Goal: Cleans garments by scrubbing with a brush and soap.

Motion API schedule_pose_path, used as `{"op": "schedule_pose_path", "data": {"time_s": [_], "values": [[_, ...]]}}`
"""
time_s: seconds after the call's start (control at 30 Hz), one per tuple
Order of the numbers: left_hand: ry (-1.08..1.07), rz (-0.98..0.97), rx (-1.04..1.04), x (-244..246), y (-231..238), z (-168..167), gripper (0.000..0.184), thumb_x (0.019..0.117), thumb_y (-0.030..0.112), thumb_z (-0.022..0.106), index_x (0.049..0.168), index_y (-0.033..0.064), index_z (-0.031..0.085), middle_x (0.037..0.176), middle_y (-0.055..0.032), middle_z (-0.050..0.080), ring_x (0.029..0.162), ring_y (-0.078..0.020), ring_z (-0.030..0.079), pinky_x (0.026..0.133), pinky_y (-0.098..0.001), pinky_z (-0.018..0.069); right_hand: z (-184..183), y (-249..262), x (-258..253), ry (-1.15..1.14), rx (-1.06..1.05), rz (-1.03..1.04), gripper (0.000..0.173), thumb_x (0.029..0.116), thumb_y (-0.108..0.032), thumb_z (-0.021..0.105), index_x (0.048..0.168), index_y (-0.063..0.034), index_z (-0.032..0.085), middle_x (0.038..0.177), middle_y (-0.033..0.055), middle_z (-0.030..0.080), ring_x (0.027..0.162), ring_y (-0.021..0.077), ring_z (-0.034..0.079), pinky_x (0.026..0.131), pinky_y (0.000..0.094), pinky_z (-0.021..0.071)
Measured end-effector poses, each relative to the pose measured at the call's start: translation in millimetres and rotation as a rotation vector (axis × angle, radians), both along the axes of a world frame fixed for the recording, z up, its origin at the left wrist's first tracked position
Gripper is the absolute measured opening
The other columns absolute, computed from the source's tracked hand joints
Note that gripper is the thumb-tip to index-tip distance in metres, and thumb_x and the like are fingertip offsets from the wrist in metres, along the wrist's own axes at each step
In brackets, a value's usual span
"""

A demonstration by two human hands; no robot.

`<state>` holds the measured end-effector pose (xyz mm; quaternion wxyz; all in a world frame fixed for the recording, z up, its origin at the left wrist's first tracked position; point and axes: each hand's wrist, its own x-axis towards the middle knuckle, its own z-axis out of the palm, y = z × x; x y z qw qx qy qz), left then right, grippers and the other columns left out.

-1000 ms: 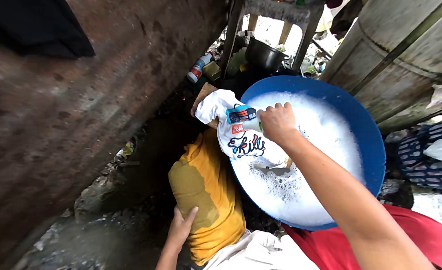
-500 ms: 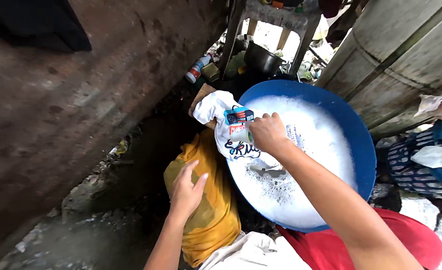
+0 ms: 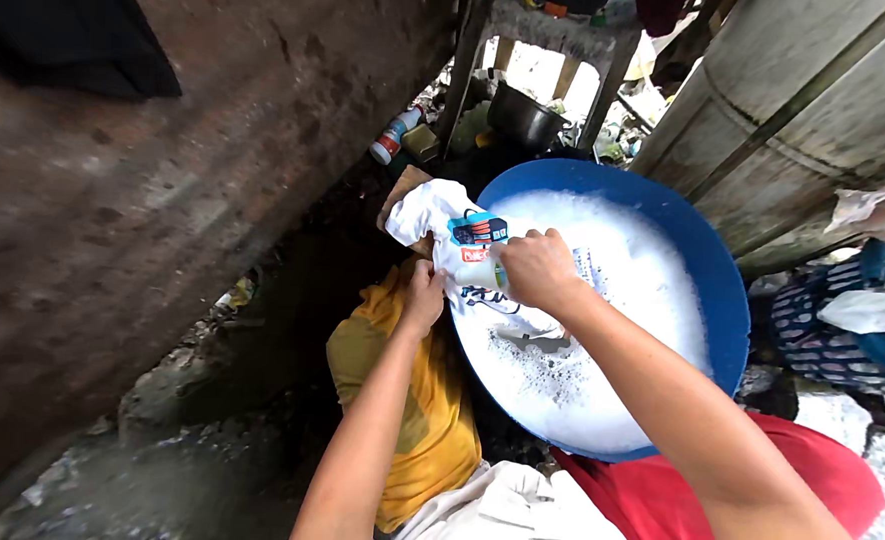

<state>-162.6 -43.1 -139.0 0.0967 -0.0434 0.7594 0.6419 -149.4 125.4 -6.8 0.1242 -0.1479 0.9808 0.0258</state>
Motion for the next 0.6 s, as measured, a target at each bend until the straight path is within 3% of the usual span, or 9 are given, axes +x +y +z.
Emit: {"op": "schedule_pose_path", "data": {"time_s": [0.1,0.2,0.6], "values": [[-0.117,0.057,0.27,4,5,-7,0.038,0.1124,0.019,0.032,0.145,-0.0009,0.032,0.129,-0.024,0.055,0.109,-0.0278,0.065,0.092,-0.0451,0.0562,4,4,0,0.017,-0.021,-0.005,0.039,0.0824,-0.006,0.076,0.121,-0.0042,0.069,0.112,0.0228,0.07,0.112,0.0453,0.063,0.089,0.0627,0.0449],[-0.154,0.065,0.266,5,5,-9,0.037,0.113,0.023,0.031,0.145,0.0044,0.032,0.125,-0.0214,0.056,0.103,-0.0276,0.065,0.083,-0.0461,0.0575,9,3,1,0.028,0.0,0.012,0.038,0.084,-0.006,0.075,0.122,-0.0046,0.07,0.112,0.0232,0.07,0.112,0.0455,0.063,0.089,0.0629,0.045],[-0.165,0.095,0.328,10,6,-17,0.035,0.113,0.024,0.031,0.144,0.0069,0.033,0.122,-0.019,0.057,0.102,-0.0254,0.065,0.083,-0.0443,0.0575,15,-11,9,0.028,0.104,0.08,0.036,0.0859,-0.002,0.071,0.122,-0.0049,0.068,0.11,0.0212,0.07,0.11,0.0429,0.063,0.087,0.0588,0.0453]]}}
